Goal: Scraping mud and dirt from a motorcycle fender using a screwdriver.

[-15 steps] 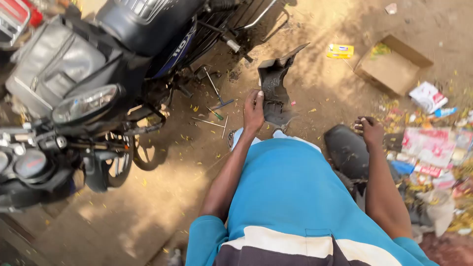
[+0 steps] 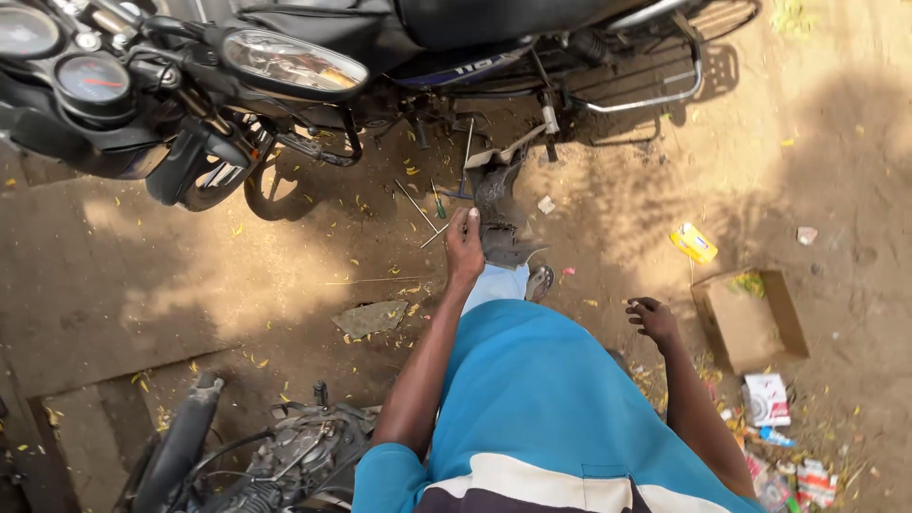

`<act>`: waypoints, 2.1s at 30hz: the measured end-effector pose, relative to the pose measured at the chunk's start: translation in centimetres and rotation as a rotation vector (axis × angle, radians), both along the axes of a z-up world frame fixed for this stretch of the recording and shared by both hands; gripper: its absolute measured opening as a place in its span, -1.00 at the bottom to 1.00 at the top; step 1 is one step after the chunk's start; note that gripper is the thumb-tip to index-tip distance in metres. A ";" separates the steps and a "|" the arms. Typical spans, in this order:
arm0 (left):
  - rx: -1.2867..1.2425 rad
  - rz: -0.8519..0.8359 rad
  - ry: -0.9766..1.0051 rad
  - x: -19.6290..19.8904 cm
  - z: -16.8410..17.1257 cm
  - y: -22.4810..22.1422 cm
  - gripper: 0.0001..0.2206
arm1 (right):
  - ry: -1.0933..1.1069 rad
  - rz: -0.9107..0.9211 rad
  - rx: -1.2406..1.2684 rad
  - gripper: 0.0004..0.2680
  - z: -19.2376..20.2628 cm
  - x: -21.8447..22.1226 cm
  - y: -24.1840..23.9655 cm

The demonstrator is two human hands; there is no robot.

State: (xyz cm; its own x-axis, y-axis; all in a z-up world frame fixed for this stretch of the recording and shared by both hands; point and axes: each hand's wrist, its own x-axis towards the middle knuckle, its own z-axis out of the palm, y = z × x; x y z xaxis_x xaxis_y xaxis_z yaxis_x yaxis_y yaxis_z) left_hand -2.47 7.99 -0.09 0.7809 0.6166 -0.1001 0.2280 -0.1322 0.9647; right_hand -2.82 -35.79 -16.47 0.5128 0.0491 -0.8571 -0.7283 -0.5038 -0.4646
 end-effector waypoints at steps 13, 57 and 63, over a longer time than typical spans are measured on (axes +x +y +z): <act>0.011 0.200 -0.028 6.0 -2.4 7.4 -0.74 | -0.150 0.112 -0.028 -0.77 1.9 19.3 3.3; -0.122 0.600 0.420 18.8 4.7 11.1 -0.81 | 1.070 0.204 1.389 -0.67 5.1 62.4 40.4; -0.141 0.613 0.529 20.5 7.2 11.1 -0.80 | 0.957 0.193 1.282 -0.70 4.8 62.4 40.5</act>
